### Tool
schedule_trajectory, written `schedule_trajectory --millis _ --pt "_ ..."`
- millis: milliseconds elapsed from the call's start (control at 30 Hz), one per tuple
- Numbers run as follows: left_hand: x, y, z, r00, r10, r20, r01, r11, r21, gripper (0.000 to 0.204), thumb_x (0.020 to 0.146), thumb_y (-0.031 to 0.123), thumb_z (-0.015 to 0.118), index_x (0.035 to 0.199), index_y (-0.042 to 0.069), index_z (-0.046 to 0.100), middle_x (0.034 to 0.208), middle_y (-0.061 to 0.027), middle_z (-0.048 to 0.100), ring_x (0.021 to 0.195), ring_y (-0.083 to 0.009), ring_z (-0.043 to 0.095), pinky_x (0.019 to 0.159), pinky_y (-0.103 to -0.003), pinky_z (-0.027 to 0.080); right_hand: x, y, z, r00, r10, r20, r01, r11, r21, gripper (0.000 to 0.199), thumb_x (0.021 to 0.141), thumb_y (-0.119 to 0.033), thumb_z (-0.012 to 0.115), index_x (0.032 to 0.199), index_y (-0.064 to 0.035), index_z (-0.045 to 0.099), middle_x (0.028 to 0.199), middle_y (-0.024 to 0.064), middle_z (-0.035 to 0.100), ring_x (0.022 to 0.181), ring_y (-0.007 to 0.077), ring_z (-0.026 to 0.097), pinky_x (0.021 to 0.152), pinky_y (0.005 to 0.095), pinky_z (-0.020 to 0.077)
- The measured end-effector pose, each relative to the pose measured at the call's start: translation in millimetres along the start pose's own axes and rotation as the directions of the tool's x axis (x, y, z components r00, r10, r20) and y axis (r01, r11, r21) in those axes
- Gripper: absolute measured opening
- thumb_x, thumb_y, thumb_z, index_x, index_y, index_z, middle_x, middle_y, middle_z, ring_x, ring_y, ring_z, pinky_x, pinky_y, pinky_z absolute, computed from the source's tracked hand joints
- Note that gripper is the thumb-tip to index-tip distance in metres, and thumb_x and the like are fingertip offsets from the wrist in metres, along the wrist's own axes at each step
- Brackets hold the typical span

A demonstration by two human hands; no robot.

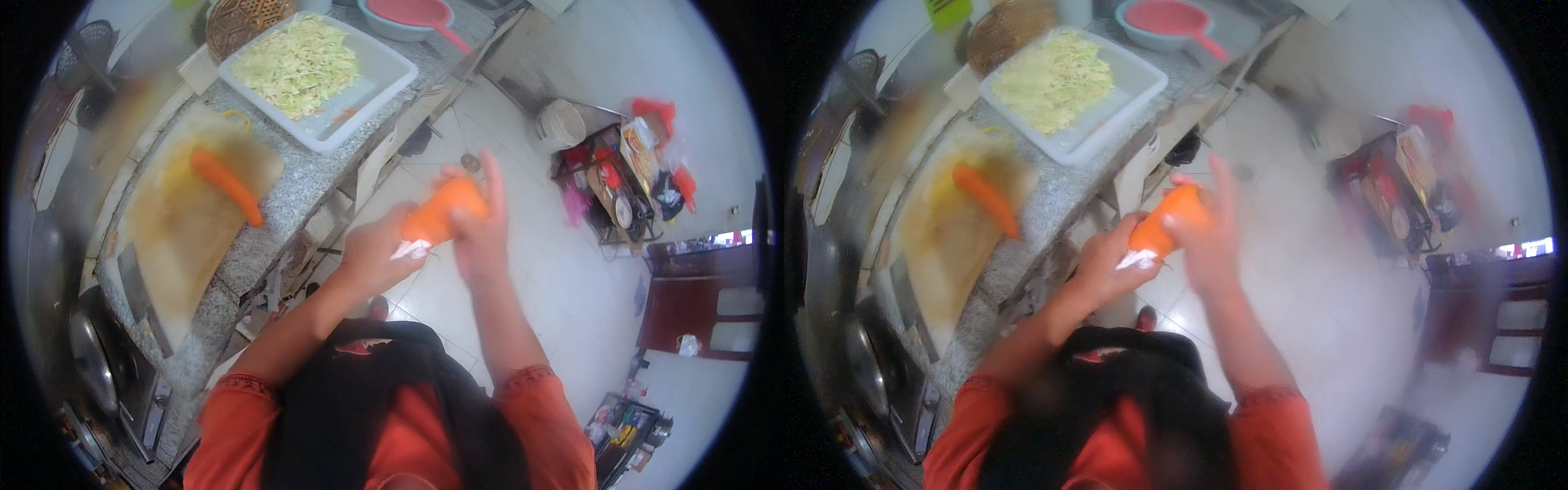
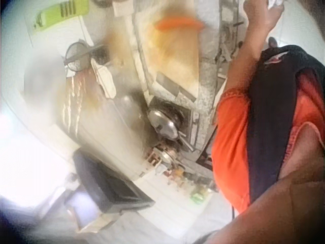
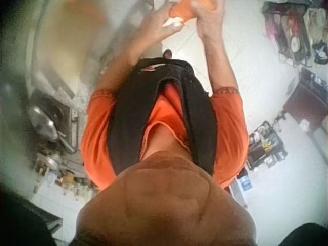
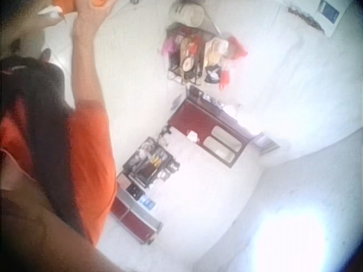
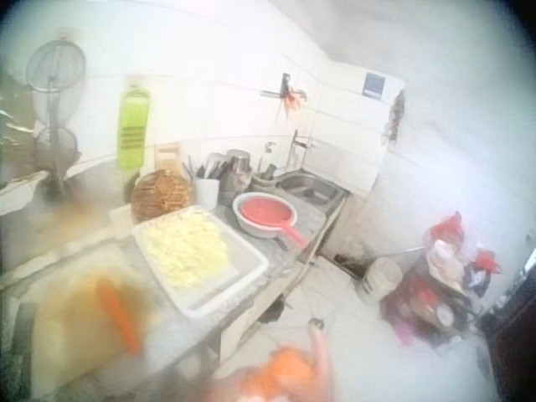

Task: The person removes carrots from a plastic bag, wipes them with a paper towel, and places them on a cutting board. They then use a knife to trim the ends and a grater to shred the carrots into a pile on the cutting board.

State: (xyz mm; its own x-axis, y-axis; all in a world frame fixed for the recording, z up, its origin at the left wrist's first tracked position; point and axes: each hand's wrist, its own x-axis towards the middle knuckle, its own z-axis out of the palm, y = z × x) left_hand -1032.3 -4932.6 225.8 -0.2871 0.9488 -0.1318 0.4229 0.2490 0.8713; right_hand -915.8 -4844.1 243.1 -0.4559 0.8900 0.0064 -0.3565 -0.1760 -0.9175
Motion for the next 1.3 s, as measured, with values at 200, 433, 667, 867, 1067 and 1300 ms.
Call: schedule_trajectory --millis 200,433,667,867,1067,1300 --pt "-3.9 -18.1 18.5 0.887 0.110 0.448 0.199 0.784 -0.588 0.057 0.069 0.019 0.071 0.120 0.004 0.050 0.083 -0.0079 0.064 0.071 -0.0188 0.062 0.064 -0.029 0.049 10.9 -4.7 -24.4 0.938 -0.021 0.347 -0.061 0.973 0.224 0.085 0.069 -0.018 0.075 0.141 -0.0075 0.032 0.108 0.0172 0.055 0.096 0.0303 0.057 0.078 0.0405 0.0515" --pt "-18.8 -5.6 21.6 0.738 0.148 0.658 0.493 0.548 -0.676 0.051 0.071 0.012 0.067 0.118 0.003 0.050 0.078 -0.0101 0.062 0.064 -0.0160 0.060 0.060 -0.027 0.048 25.6 -11.8 -20.2 0.891 -0.021 0.453 -0.257 0.799 0.544 0.089 0.073 -0.027 0.076 0.144 -0.0143 0.024 0.112 0.0172 0.054 0.097 0.0358 0.059 0.088 0.0462 0.0494" --pt "-8.8 -3.7 28.9 0.949 -0.105 0.296 0.211 0.911 -0.354 0.039 0.071 0.011 0.071 0.107 0.006 0.056 0.075 -0.0062 0.062 0.063 -0.0127 0.059 0.066 -0.028 0.049 -1.9 15.9 -29.2 0.990 0.139 -0.034 -0.126 0.959 0.253 0.075 0.076 -0.020 0.072 0.138 -0.0165 0.030 0.116 0.0173 0.052 0.100 0.0370 0.058 0.086 0.0485 0.0507" --pt "-28.8 -15.4 28.1 0.781 0.222 0.583 0.521 0.281 -0.806 0.042 0.073 0.010 0.068 0.111 0.001 0.054 0.068 -0.0075 0.056 0.050 -0.0130 0.050 0.070 -0.030 0.048 7.0 11.5 -39.4 0.911 0.221 0.348 -0.392 0.725 0.567 0.075 0.077 -0.016 0.069 0.140 -0.0119 0.029 0.114 0.0171 0.056 0.102 0.0343 0.059 0.087 0.0472 0.0508" --pt "-28.2 -17.5 52.0 0.896 -0.194 0.399 0.389 0.778 -0.493 0.042 0.076 0.007 0.068 0.114 0.003 0.051 0.078 -0.0071 0.061 0.064 -0.0139 0.059 0.075 -0.034 0.050 -13.1 34.3 -44.1 0.951 0.232 0.203 -0.274 0.938 0.212 0.061 0.077 -0.013 0.068 0.128 -0.0020 0.037 0.090 0.0155 0.063 0.090 0.0349 0.064 0.085 0.0473 0.0524" --pt "-52.9 -54.1 57.5 0.992 0.018 0.123 0.000 0.990 -0.144 0.063 0.081 0.020 0.069 0.137 0.009 0.042 0.087 -0.0114 0.063 0.076 -0.0155 0.061 0.071 -0.031 0.050 1.1 16.2 -48.5 0.958 0.272 -0.087 -0.234 0.923 0.307 0.048 0.078 -0.007 0.066 0.119 -0.0017 0.042 0.085 0.0127 0.060 0.076 0.0269 0.063 0.079 0.0456 0.0535"
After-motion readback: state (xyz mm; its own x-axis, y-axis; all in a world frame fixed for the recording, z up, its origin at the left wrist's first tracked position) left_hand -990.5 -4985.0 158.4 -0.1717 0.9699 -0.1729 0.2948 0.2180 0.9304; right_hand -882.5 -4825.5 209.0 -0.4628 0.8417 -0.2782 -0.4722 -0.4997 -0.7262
